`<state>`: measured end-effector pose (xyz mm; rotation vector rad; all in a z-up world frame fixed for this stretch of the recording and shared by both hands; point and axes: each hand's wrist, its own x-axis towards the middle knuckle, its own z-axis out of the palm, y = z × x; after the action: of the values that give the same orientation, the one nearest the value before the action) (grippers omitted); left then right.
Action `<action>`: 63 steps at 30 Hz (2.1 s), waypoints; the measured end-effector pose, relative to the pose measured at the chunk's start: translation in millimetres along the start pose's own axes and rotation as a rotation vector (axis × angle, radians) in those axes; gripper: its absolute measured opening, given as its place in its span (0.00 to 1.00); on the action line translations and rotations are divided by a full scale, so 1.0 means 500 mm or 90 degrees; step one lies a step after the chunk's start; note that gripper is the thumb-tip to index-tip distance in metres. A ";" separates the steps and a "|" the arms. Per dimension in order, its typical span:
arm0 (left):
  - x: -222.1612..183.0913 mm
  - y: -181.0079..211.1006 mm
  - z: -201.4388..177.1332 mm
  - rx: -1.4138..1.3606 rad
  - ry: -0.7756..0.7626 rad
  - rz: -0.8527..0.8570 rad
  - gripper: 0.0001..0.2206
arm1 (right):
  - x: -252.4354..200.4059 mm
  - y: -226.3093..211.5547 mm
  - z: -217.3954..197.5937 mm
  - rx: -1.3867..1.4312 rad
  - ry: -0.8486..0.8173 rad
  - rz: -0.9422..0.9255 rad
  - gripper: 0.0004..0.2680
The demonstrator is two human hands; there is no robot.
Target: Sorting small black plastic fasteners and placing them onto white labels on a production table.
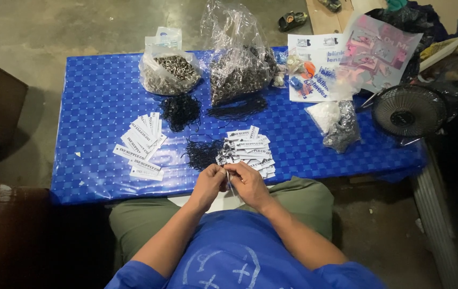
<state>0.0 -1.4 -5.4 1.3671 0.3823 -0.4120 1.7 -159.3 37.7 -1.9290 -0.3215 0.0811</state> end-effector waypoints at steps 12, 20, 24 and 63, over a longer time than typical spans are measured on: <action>-0.020 0.039 0.010 -0.045 0.038 -0.038 0.08 | -0.006 -0.017 -0.002 0.065 -0.039 0.017 0.10; -0.042 0.070 0.021 -0.023 0.050 -0.008 0.07 | -0.001 0.003 0.002 0.075 -0.042 0.055 0.09; -0.052 0.086 0.022 -0.030 0.054 0.007 0.05 | 0.005 0.012 -0.001 0.084 -0.052 0.064 0.11; 0.028 0.090 -0.140 -0.428 0.357 0.149 0.02 | -0.004 0.091 -0.035 0.090 -0.078 0.312 0.12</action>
<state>32.9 73.6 14.8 0.8260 0.7338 0.2961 11.7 -191.2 2.0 -1.8282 0.0816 0.5316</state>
